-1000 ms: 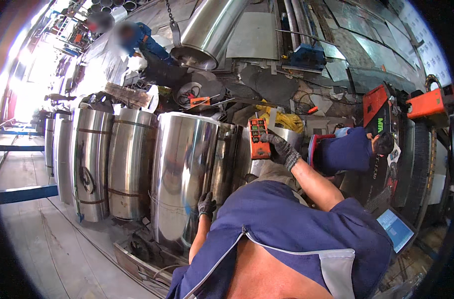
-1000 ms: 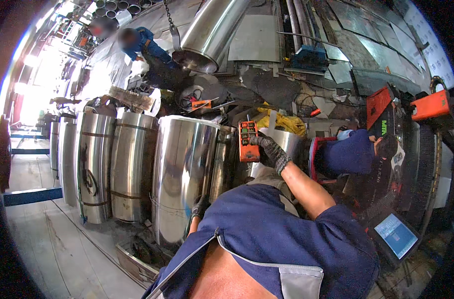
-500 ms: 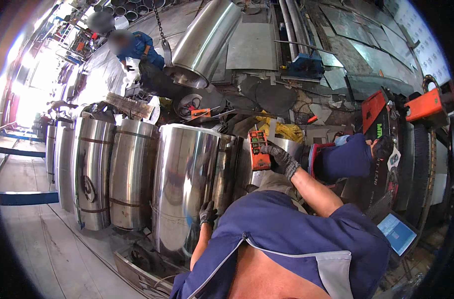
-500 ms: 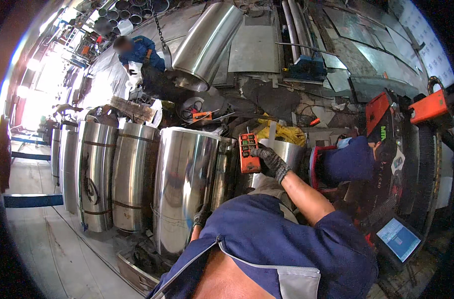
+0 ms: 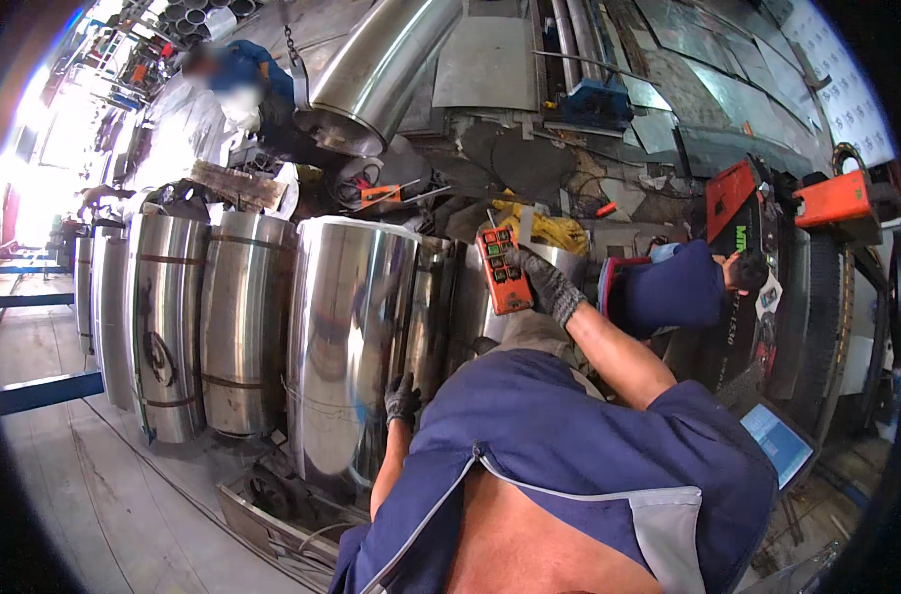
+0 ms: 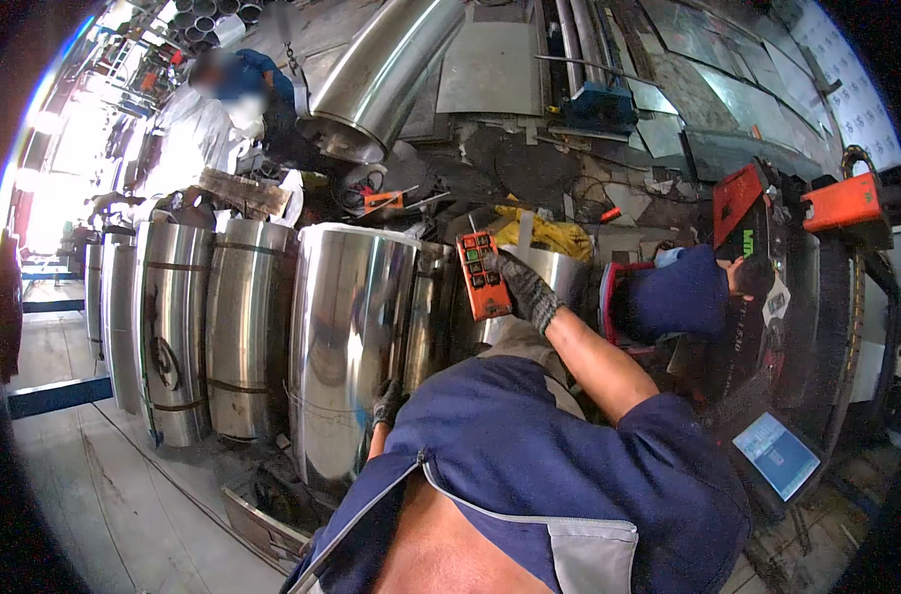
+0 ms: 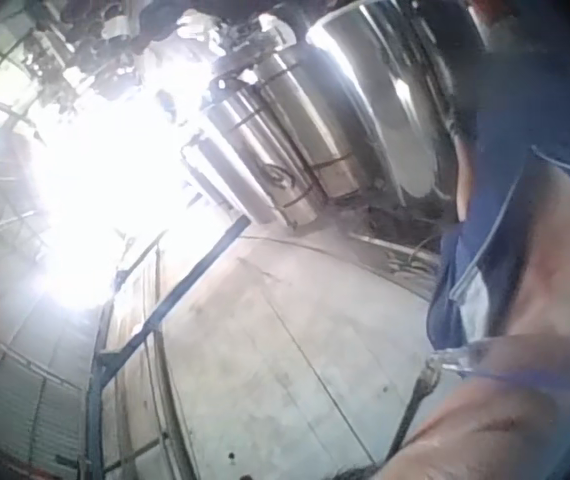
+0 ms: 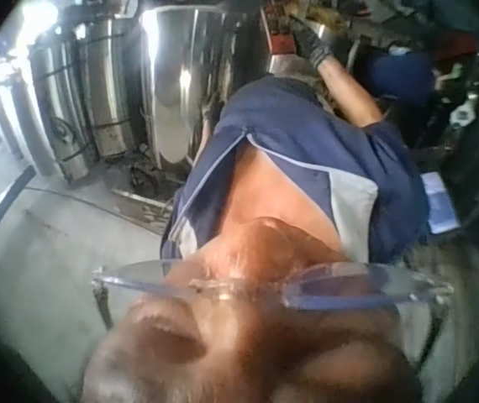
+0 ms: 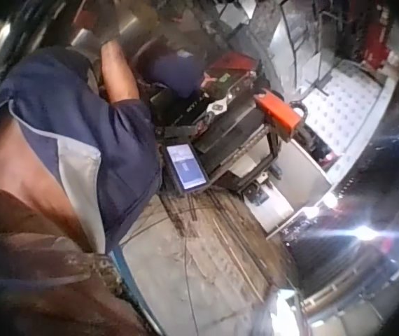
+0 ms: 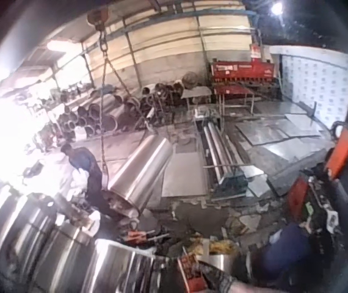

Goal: Operating an overhead crane to lift and relocate large polished metal cylinders on a fabrication floor.

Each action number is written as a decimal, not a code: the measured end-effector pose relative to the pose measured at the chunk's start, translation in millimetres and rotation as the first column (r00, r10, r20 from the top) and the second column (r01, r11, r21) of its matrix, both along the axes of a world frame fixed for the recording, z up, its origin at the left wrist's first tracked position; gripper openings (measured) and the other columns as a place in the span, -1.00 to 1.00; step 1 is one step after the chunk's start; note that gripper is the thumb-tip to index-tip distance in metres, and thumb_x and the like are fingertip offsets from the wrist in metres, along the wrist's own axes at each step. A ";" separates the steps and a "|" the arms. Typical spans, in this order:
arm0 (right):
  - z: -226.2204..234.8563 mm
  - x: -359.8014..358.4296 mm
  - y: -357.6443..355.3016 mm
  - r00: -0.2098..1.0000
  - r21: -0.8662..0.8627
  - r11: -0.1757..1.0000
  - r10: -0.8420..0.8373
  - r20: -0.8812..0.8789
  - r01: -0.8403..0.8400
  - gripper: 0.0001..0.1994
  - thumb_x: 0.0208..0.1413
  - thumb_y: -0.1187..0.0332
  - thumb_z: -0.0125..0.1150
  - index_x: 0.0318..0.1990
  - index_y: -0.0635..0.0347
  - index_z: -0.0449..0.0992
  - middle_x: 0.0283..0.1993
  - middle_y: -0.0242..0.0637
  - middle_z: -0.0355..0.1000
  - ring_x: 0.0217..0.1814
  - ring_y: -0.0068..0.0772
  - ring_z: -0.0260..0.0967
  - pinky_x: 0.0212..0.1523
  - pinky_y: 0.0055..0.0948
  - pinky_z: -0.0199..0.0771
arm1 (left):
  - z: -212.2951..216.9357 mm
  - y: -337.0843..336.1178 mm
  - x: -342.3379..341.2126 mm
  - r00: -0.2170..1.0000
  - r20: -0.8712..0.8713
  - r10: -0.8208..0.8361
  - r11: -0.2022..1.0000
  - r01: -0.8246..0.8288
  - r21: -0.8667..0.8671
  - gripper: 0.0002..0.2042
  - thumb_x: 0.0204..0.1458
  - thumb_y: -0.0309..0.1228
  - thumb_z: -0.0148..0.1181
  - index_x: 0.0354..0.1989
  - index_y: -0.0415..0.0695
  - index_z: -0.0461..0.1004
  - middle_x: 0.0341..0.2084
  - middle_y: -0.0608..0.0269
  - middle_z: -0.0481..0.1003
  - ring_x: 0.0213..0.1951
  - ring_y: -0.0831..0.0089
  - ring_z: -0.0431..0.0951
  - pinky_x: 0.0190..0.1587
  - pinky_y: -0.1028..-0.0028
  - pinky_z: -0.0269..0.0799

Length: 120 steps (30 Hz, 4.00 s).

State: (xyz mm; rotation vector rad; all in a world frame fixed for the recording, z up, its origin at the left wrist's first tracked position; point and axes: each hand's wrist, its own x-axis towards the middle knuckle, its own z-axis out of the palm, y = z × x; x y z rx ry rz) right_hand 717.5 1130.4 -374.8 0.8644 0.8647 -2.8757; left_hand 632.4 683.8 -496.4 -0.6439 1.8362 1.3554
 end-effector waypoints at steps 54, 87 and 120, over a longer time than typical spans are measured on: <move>-0.2 16.7 -35.1 0.970 0.130 0.981 0.117 0.214 -0.147 -0.69 0.28 0.07 0.20 0.02 0.03 0.56 -0.20 -0.38 0.61 -0.28 -0.37 0.58 -0.18 -0.27 0.67 | -48.5 -26.1 4.6 0.925 -0.200 -0.324 0.933 0.277 -0.232 -0.39 0.16 -0.01 0.23 0.24 -0.26 0.45 0.10 -0.07 0.56 0.14 0.13 0.54 0.17 0.29 0.42; -15.1 10.1 -30.7 0.954 0.140 0.962 0.201 0.222 -0.235 -0.64 0.30 0.06 0.16 0.10 0.03 0.57 -0.16 -0.34 0.63 -0.22 -0.37 0.62 -0.17 -0.27 0.68 | -74.3 -32.9 10.3 0.963 -0.227 -0.148 0.978 0.109 -0.178 -0.44 0.01 0.04 0.40 0.05 -0.14 0.61 -0.10 -0.01 0.65 -0.03 0.13 0.63 0.07 0.24 0.49; -21.3 4.5 -15.8 0.967 0.031 0.985 0.162 0.195 -0.172 -0.62 0.28 0.03 0.25 0.13 0.00 0.53 -0.12 -0.39 0.61 -0.20 -0.41 0.59 -0.13 -0.30 0.67 | -53.7 -22.1 2.7 0.995 -0.086 -0.056 0.995 0.048 -0.091 -0.40 0.14 -0.09 0.36 0.31 -0.09 0.39 -0.16 0.09 0.61 -0.32 0.29 0.60 -0.33 0.28 0.57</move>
